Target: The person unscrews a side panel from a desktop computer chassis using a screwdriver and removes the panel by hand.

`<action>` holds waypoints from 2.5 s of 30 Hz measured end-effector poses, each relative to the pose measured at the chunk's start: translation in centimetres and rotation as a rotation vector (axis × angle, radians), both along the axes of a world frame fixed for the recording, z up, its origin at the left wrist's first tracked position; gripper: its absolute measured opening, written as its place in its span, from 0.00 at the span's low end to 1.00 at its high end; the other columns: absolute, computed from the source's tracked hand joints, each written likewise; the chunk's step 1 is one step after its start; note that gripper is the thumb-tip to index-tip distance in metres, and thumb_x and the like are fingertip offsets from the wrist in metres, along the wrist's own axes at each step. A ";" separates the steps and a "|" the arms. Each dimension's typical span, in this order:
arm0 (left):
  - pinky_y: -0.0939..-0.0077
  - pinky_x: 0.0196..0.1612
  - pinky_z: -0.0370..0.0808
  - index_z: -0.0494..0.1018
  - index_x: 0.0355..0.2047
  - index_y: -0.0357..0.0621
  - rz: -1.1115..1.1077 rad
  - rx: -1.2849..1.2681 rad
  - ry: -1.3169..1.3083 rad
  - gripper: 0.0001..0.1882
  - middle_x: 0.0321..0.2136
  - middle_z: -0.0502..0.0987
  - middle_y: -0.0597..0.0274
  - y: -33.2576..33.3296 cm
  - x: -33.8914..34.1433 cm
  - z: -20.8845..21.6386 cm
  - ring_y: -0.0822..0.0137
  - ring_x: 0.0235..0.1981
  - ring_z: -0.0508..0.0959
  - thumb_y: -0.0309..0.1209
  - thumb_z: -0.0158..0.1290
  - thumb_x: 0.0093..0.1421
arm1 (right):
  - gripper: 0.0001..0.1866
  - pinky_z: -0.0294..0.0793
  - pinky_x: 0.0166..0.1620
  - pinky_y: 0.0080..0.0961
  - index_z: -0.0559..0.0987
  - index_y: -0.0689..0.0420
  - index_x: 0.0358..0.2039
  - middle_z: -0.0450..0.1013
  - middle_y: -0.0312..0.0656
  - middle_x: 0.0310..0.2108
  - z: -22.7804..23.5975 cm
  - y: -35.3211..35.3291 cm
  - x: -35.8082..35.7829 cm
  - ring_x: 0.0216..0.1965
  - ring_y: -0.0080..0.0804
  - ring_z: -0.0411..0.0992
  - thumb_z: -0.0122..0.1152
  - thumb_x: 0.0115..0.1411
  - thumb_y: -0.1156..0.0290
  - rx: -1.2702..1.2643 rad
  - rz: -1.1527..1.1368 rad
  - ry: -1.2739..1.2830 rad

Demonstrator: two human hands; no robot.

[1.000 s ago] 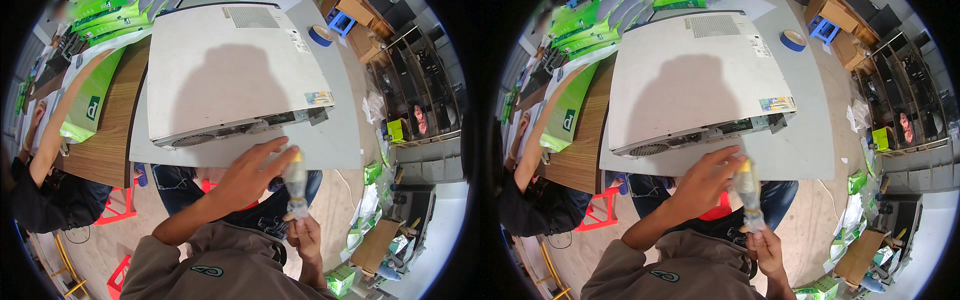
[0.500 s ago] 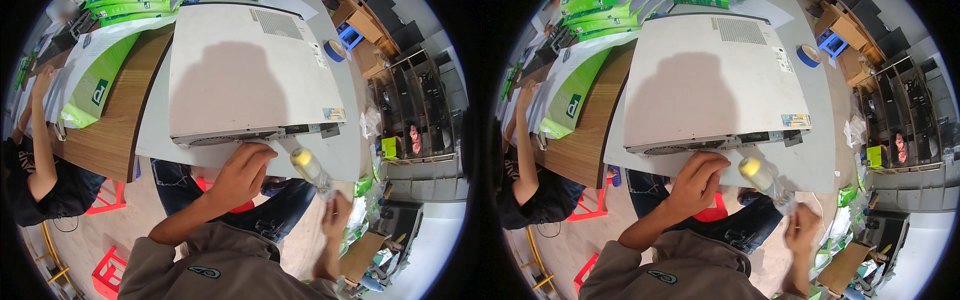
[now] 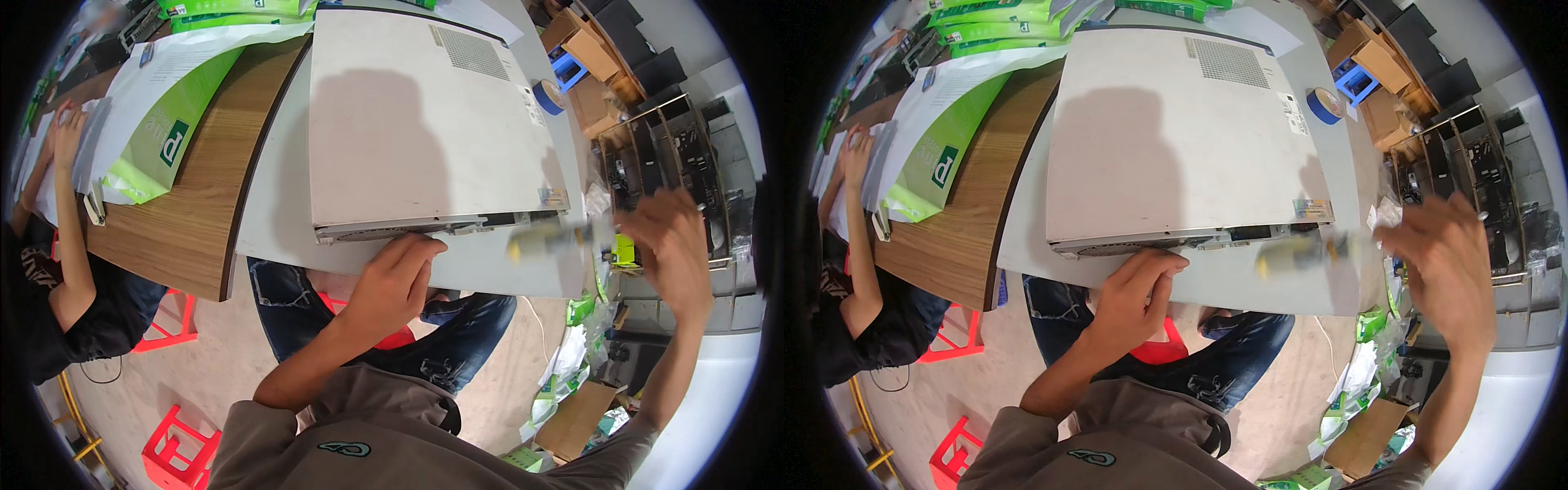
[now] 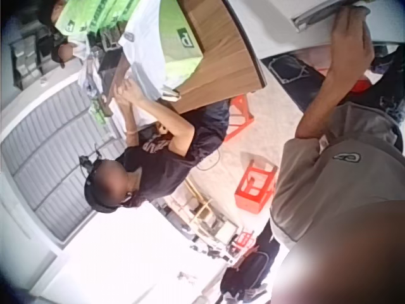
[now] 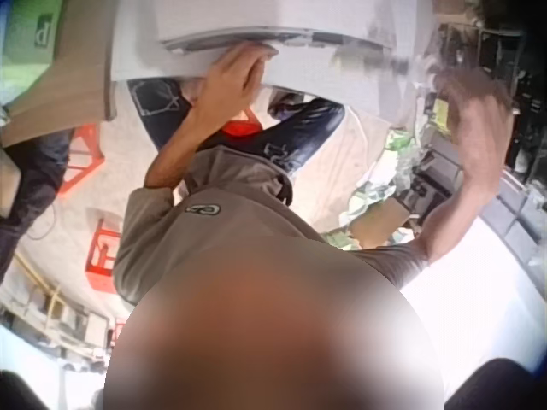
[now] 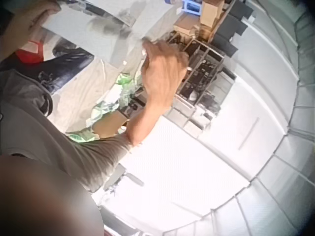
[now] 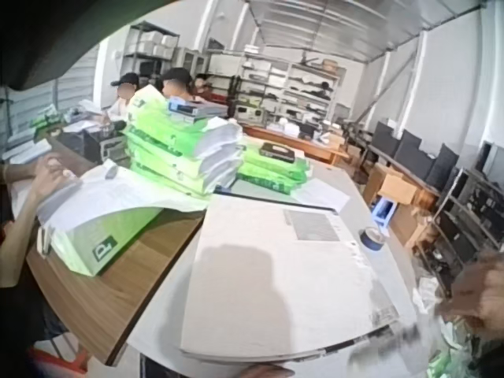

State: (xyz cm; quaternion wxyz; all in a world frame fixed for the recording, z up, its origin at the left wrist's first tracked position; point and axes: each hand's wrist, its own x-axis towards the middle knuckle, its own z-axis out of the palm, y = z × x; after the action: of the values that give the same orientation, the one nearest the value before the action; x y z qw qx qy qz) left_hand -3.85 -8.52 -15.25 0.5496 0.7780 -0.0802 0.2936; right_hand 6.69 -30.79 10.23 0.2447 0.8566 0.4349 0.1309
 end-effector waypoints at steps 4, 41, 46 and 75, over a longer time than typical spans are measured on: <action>0.70 0.32 0.75 0.74 0.39 0.35 -0.051 0.003 -0.016 0.10 0.32 0.76 0.52 -0.1 -0.1 -0.3 0.58 0.29 0.78 0.14 0.49 0.58 | 0.13 0.65 0.39 0.35 0.82 0.55 0.30 0.71 0.38 0.24 -0.8 -1.1 -0.1 0.33 0.38 0.71 0.60 0.41 0.82 0.068 -0.007 0.287; 0.71 0.31 0.75 0.73 0.38 0.35 -0.068 -0.032 0.018 0.09 0.31 0.77 0.53 -0.5 0.1 -0.5 0.60 0.28 0.78 0.14 0.50 0.59 | 0.07 0.63 0.39 0.31 0.84 0.53 0.25 0.76 0.35 0.24 0.3 1.2 -2.4 0.29 0.32 0.71 0.62 0.44 0.79 -0.131 -0.106 0.646; 0.71 0.32 0.75 0.73 0.38 0.35 -0.041 -0.013 0.034 0.08 0.30 0.76 0.53 -0.2 0.1 -0.5 0.60 0.29 0.79 0.14 0.50 0.59 | 0.06 0.66 0.38 0.35 0.85 0.53 0.29 0.78 0.38 0.28 -1.7 1.9 -0.3 0.31 0.40 0.72 0.64 0.50 0.76 0.107 -0.100 -0.017; 0.60 0.36 0.75 0.72 0.40 0.35 -0.073 -0.006 0.048 0.11 0.32 0.74 0.50 -0.2 -0.1 -0.4 0.49 0.33 0.76 0.15 0.49 0.56 | 0.05 0.62 0.40 0.34 0.84 0.51 0.26 0.73 0.35 0.21 -0.3 1.5 -1.8 0.27 0.35 0.71 0.65 0.46 0.75 -0.096 -0.118 0.630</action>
State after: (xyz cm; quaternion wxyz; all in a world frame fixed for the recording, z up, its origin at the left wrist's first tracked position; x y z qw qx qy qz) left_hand -4.00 -8.76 -15.66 0.5641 0.7796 -0.0945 0.2551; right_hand 4.92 -29.30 9.90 0.1456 0.8662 0.4445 -0.1759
